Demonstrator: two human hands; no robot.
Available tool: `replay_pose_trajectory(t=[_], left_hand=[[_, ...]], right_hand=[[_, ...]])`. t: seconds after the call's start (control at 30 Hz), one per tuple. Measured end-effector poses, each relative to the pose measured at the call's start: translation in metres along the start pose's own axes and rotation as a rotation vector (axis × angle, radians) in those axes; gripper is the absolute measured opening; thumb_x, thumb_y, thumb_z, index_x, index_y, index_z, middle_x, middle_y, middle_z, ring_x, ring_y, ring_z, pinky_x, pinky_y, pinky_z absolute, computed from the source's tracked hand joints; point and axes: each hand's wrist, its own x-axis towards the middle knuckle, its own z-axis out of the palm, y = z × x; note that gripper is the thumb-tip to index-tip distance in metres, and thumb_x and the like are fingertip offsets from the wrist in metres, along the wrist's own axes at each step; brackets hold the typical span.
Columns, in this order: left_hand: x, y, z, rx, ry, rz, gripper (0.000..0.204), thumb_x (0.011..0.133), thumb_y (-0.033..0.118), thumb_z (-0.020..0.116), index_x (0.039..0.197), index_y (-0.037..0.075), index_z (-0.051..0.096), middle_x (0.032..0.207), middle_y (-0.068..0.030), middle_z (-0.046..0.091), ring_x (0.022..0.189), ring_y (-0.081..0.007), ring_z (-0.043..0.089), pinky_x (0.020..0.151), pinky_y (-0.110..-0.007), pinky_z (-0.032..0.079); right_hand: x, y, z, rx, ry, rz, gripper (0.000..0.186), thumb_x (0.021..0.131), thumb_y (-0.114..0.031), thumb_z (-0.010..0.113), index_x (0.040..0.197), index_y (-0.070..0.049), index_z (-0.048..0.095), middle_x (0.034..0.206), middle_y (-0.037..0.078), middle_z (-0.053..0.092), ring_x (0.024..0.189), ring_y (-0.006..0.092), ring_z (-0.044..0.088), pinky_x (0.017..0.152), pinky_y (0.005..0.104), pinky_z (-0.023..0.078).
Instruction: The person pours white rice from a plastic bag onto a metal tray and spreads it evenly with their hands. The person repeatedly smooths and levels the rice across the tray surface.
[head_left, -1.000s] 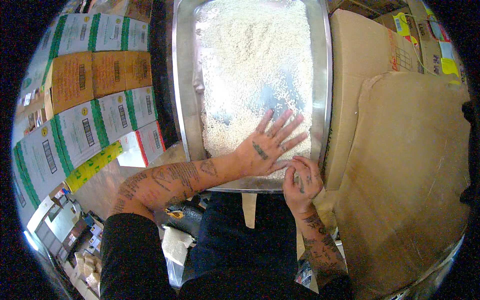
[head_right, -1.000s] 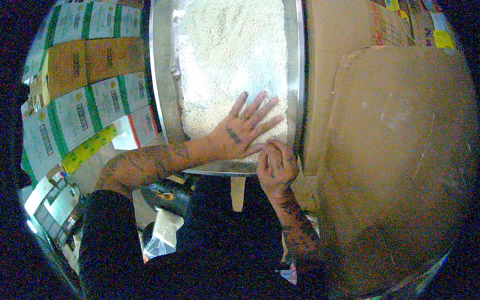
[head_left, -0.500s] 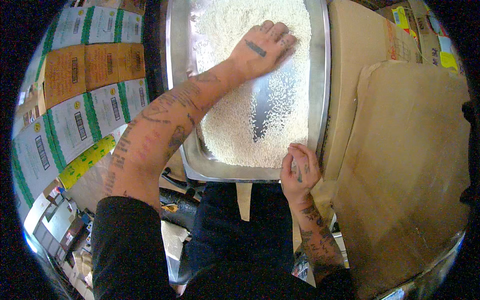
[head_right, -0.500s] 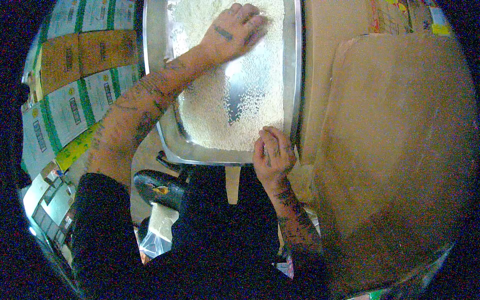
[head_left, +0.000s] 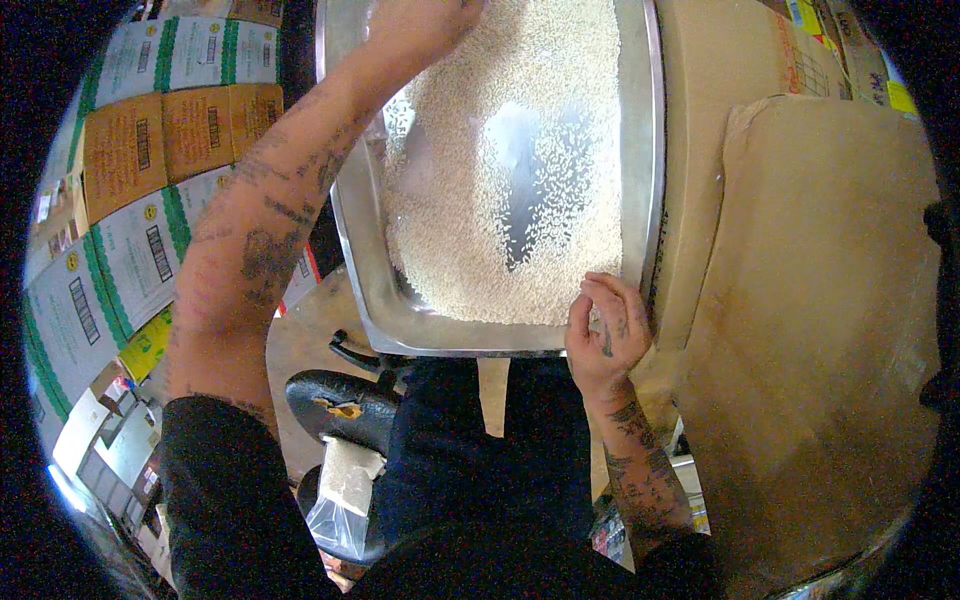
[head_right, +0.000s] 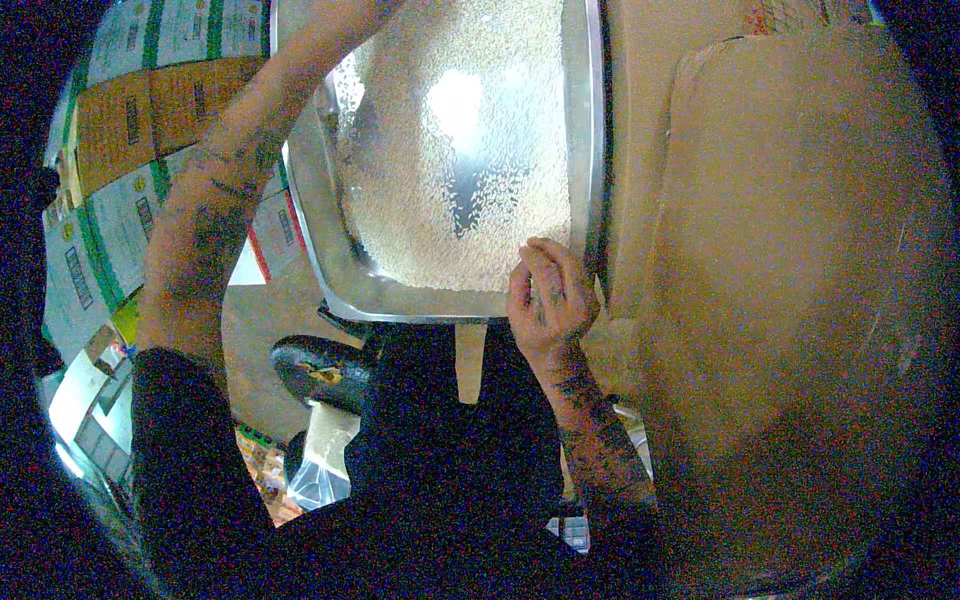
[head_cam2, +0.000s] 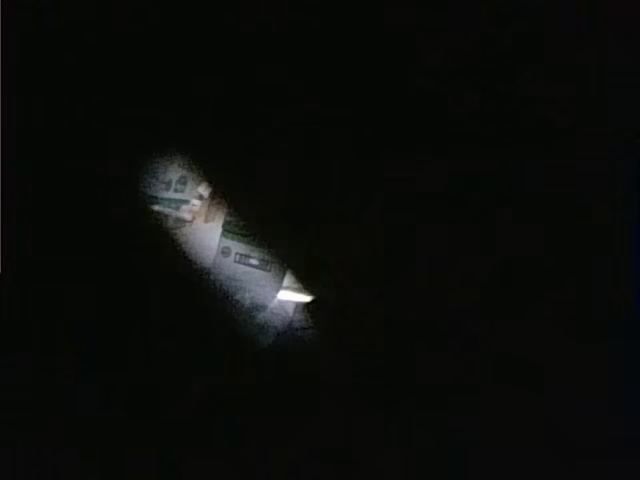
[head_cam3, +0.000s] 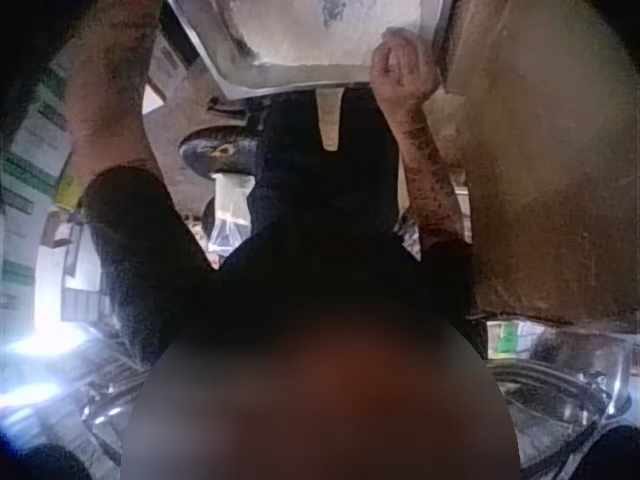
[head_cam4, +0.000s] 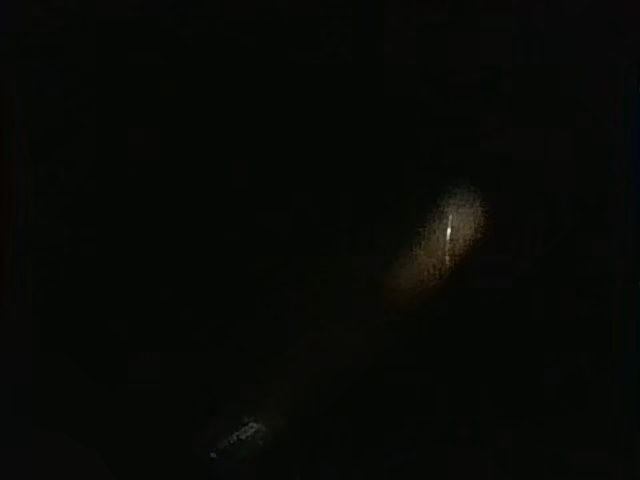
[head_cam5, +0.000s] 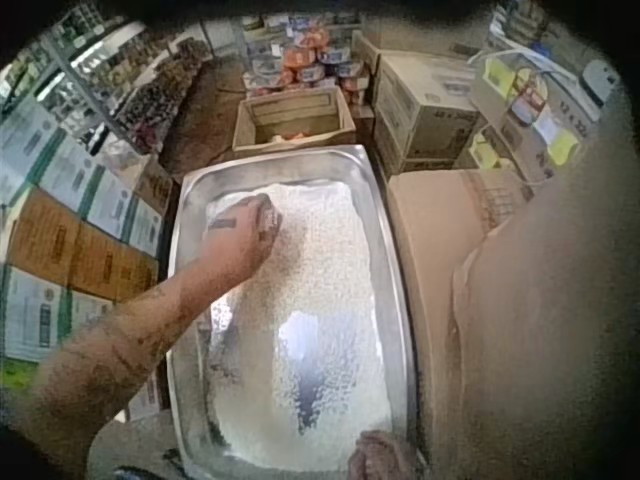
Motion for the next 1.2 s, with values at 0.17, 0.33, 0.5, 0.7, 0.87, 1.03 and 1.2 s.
replay_pose_trajectory(t=[0.17,0.33,0.5,0.7,0.87,1.03,1.2], left_hand=[[-0.071,0.001,0.060,0.192,0.333,0.286,0.061,0.104,0.049,0.053,0.150,0.008,0.048,0.160,-0.0278,0.039,0.145,-0.0514,0.038,0.114,-0.066,0.035],[-0.161,0.030,0.083,0.052,0.016,0.295,0.084,0.102,0.058,0.056,0.169,0.017,0.027,0.177,-0.0201,0.012,0.160,-0.0520,0.010,0.120,-0.077,0.015],[-0.232,0.048,0.053,0.090,-0.216,0.329,0.094,0.098,0.065,0.058,0.170,0.017,0.022,0.176,-0.0248,0.005,0.159,-0.0573,0.002,0.117,-0.082,0.015],[-0.267,0.048,0.069,0.095,-0.238,0.156,0.091,0.097,0.066,0.059,0.169,0.020,0.027,0.173,-0.0347,0.001,0.155,-0.0659,-0.001,0.105,-0.092,0.010],[-0.174,0.043,0.106,0.058,0.048,0.220,0.082,0.099,0.066,0.054,0.166,0.023,0.035,0.175,-0.0299,0.003,0.155,-0.0656,0.003,0.103,-0.094,0.010],[-0.077,0.032,0.083,0.105,0.366,0.367,0.065,0.104,0.046,0.054,0.154,0.006,0.047,0.162,-0.0310,0.036,0.148,-0.0552,0.033,0.117,-0.071,0.029],[-0.145,0.069,0.078,-0.007,-0.074,0.574,0.061,0.102,0.044,0.055,0.148,0.003,0.057,0.164,-0.0284,0.039,0.151,-0.0524,0.036,0.120,-0.069,0.029]], right_hand=[[0.001,-0.001,0.001,-0.030,0.009,-0.007,0.029,0.079,0.006,0.076,0.106,-0.007,0.073,0.111,0.012,0.073,0.098,0.0322,0.073,0.085,0.0411,0.061],[0.002,-0.002,0.000,-0.039,0.002,-0.001,0.029,0.079,0.006,0.076,0.105,-0.007,0.073,0.110,0.012,0.074,0.097,0.0321,0.073,0.084,0.0410,0.061],[0.001,-0.001,0.000,-0.036,-0.011,0.009,0.028,0.080,0.006,0.075,0.105,-0.007,0.073,0.110,0.012,0.074,0.097,0.0317,0.074,0.084,0.0412,0.062],[0.001,-0.003,0.002,-0.013,0.015,0.006,0.025,0.082,0.006,0.074,0.103,-0.006,0.073,0.107,0.012,0.074,0.095,0.0321,0.075,0.083,0.0406,0.062],[0.000,-0.002,0.003,-0.038,0.006,0.027,0.022,0.082,0.007,0.073,0.101,-0.005,0.073,0.108,0.012,0.074,0.096,0.0308,0.075,0.085,0.0404,0.062],[-0.003,0.000,0.006,-0.018,0.048,0.040,0.025,0.082,0.010,0.071,0.102,-0.005,0.072,0.109,0.012,0.074,0.098,0.0307,0.074,0.087,0.0408,0.062],[-0.004,-0.001,0.002,-0.056,0.106,-0.008,0.026,0.087,0.012,0.069,0.108,-0.004,0.069,0.111,0.016,0.073,0.098,0.0316,0.072,0.087,0.0397,0.062]])
